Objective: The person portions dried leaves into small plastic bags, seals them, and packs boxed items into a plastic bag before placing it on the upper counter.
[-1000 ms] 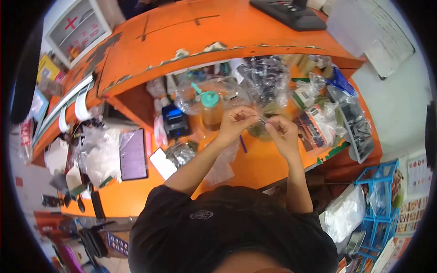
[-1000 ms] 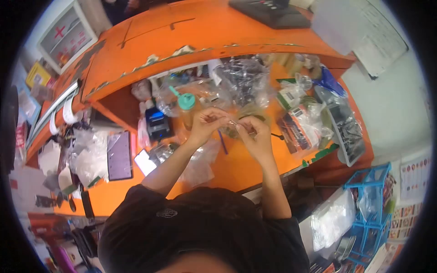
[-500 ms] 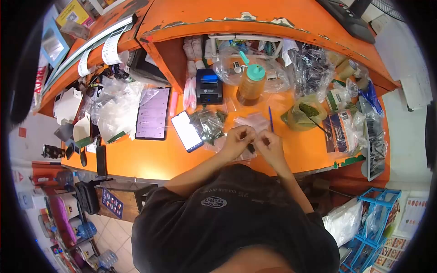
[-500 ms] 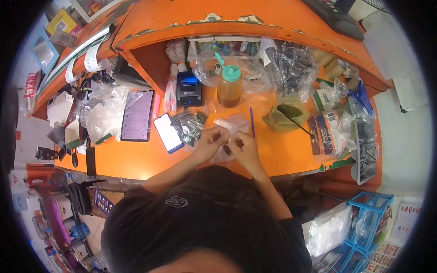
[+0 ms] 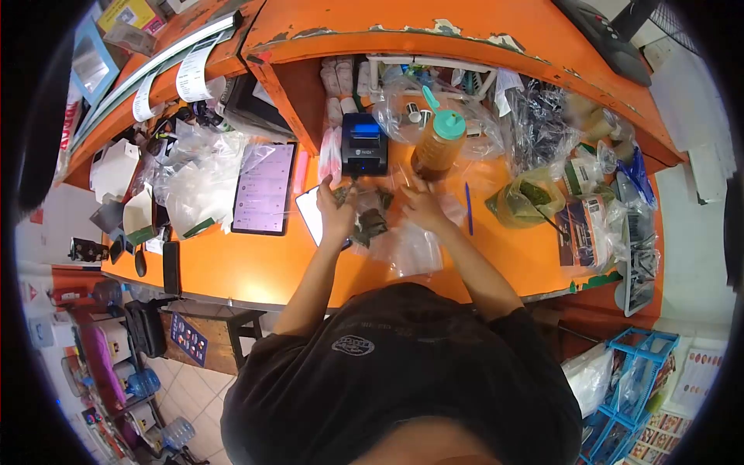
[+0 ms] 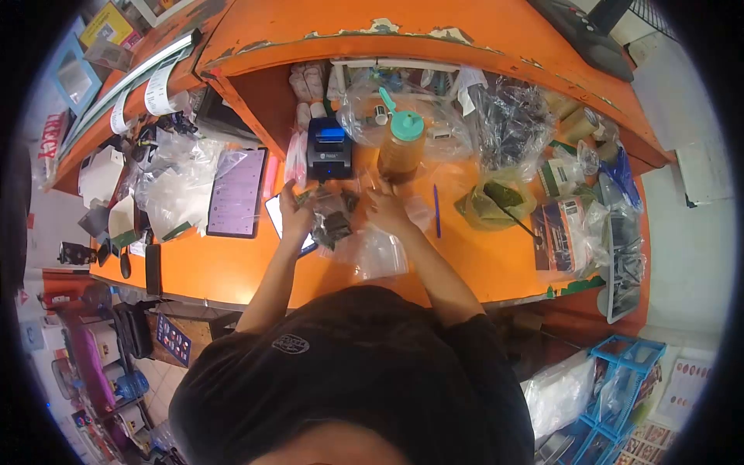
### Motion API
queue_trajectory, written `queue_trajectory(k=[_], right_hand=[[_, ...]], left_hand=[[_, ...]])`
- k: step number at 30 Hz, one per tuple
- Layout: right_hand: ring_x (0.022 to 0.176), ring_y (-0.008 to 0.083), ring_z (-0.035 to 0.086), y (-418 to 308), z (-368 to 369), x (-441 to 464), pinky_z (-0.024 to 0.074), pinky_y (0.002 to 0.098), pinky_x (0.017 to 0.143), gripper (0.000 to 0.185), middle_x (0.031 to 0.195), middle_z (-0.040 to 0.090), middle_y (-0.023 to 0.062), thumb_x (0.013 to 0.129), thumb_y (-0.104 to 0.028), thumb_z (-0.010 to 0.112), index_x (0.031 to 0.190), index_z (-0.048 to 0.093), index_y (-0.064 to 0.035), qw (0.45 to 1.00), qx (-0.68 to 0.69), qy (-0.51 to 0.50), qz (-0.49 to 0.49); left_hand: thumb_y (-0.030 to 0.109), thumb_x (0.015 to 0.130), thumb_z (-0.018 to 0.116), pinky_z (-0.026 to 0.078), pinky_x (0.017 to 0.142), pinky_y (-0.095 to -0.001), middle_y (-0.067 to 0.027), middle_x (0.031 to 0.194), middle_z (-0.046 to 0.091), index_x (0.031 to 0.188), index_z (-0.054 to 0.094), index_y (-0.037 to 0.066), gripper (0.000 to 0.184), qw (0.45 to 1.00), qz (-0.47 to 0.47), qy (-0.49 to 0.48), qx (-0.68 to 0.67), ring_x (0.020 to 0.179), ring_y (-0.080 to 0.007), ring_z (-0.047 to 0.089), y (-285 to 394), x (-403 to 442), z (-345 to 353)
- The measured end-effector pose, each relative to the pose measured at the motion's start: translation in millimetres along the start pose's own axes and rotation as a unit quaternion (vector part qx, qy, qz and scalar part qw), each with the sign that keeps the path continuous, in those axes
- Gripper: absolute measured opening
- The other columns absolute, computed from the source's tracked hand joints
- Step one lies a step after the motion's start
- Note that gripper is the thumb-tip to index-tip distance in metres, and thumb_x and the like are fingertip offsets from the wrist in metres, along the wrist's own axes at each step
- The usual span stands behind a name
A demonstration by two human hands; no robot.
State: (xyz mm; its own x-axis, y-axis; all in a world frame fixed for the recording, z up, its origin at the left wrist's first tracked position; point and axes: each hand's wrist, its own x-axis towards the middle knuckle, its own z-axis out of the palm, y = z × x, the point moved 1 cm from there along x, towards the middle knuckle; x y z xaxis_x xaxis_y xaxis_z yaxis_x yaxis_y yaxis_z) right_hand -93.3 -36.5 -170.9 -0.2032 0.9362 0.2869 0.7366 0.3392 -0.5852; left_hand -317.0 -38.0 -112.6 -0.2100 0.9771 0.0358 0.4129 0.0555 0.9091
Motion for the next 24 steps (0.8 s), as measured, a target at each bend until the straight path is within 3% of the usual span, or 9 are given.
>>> queue_trajectory(k=[2, 5, 8, 11, 13, 14, 17, 20, 24], right_hand=[[0.112, 0.0314, 0.049, 18, 20, 3, 0.0388, 0.0368, 0.097, 0.041, 0.112, 0.058, 0.0183, 0.080, -0.016, 0.059, 0.119, 0.057, -0.0023, 0.999, 0.006, -0.010, 0.033], [0.115, 0.0271, 0.047, 1, -12, -3, 0.0353, 0.0392, 0.101, 0.041, 0.130, 0.048, 0.0142, 0.087, -0.015, 0.053, 0.123, 0.051, 0.0041, 0.956, 0.262, 0.001, 0.129], [0.108, 0.0235, 0.052, -37, -73, -12, 0.0367, 0.0355, 0.098, 0.038, 0.123, 0.054, 0.0138, 0.088, -0.015, 0.051, 0.120, 0.053, 0.0043, 0.811, 0.541, -0.004, 0.222], [0.105, 0.0186, 0.053, -62, -111, -27, 0.0403, 0.0328, 0.091, 0.034, 0.120, 0.056, 0.0103, 0.092, -0.018, 0.049, 0.121, 0.053, -0.0006, 0.637, 0.742, 0.016, 0.209], [0.106, 0.0154, 0.052, -54, -117, -40, 0.0404, 0.0311, 0.089, 0.034, 0.117, 0.057, 0.0086, 0.093, -0.022, 0.050, 0.120, 0.054, -0.0029, 0.635, 0.740, 0.027, 0.221], [0.106, 0.0138, 0.051, -51, -119, -46, 0.0404, 0.0303, 0.088, 0.033, 0.115, 0.057, 0.0077, 0.093, -0.024, 0.051, 0.120, 0.054, -0.0041, 0.632, 0.740, 0.036, 0.228], [0.098, 0.0120, 0.056, -47, -127, -50, 0.0430, 0.0268, 0.082, 0.027, 0.105, 0.061, 0.0059, 0.094, -0.024, 0.050, 0.112, 0.057, -0.0041, 0.770, 0.571, 0.126, 0.257], [0.085, 0.0116, 0.060, -39, -126, -53, 0.0464, 0.0251, 0.072, 0.022, 0.093, 0.063, 0.0052, 0.094, -0.024, 0.053, 0.102, 0.061, -0.0051, 0.782, 0.529, 0.152, 0.293], [0.076, 0.0117, 0.062, -40, -131, -57, 0.0473, 0.0232, 0.062, 0.019, 0.086, 0.064, 0.0048, 0.092, -0.020, 0.058, 0.098, 0.063, -0.0025, 0.730, 0.591, 0.168, 0.301]], left_hand=[[0.016, 0.080, 0.065, 0.030, 0.102, -0.0397, -0.0224, 0.124, 0.043, 0.128, 0.037, -0.003, 0.059, 0.997, 0.038, 0.016, -0.072, 0.119, -0.0347, 0.038, 4, -1, 6], [0.012, 0.081, 0.062, 0.036, 0.098, -0.0371, -0.0183, 0.125, 0.044, 0.129, 0.038, -0.001, 0.055, 0.981, 0.039, -0.038, -0.187, 0.116, -0.0287, 0.042, 21, -4, 12], [0.003, 0.080, 0.059, 0.044, 0.086, -0.0307, -0.0119, 0.122, 0.048, 0.129, 0.040, 0.001, 0.052, 0.935, -0.039, -0.123, -0.329, 0.102, -0.0193, 0.052, 31, -1, 38], [0.000, 0.078, 0.062, 0.046, 0.076, -0.0264, -0.0066, 0.105, 0.058, 0.118, 0.050, 0.002, 0.042, 0.833, -0.162, -0.256, -0.462, 0.088, -0.0125, 0.056, 62, -2, 70], [0.001, 0.076, 0.066, 0.046, 0.067, -0.0245, -0.0033, 0.090, 0.063, 0.102, 0.060, 0.002, 0.027, 0.780, -0.166, -0.360, -0.484, 0.078, -0.0088, 0.057, 90, -4, 78], [0.002, 0.075, 0.068, 0.045, 0.063, -0.0250, -0.0015, 0.081, 0.062, 0.093, 0.061, 0.002, 0.019, 0.847, -0.081, -0.335, -0.405, 0.072, -0.0079, 0.056, 94, -4, 84], [0.010, 0.074, 0.074, 0.039, 0.047, -0.0288, -0.0014, 0.057, 0.053, 0.066, 0.058, 0.002, 0.020, 0.952, 0.145, -0.228, -0.146, 0.052, -0.0101, 0.050, 116, -16, 94], [0.006, 0.074, 0.073, 0.038, 0.049, -0.0244, -0.0016, 0.059, 0.053, 0.066, 0.054, 0.003, 0.021, 0.933, 0.279, -0.206, -0.092, 0.054, -0.0088, 0.050, 123, -31, 104], [0.019, 0.070, 0.078, 0.041, 0.049, -0.0308, -0.0076, 0.057, 0.051, 0.066, 0.052, 0.006, 0.030, 0.891, 0.394, -0.226, -0.028, 0.050, -0.0175, 0.051, 142, -52, 90]])
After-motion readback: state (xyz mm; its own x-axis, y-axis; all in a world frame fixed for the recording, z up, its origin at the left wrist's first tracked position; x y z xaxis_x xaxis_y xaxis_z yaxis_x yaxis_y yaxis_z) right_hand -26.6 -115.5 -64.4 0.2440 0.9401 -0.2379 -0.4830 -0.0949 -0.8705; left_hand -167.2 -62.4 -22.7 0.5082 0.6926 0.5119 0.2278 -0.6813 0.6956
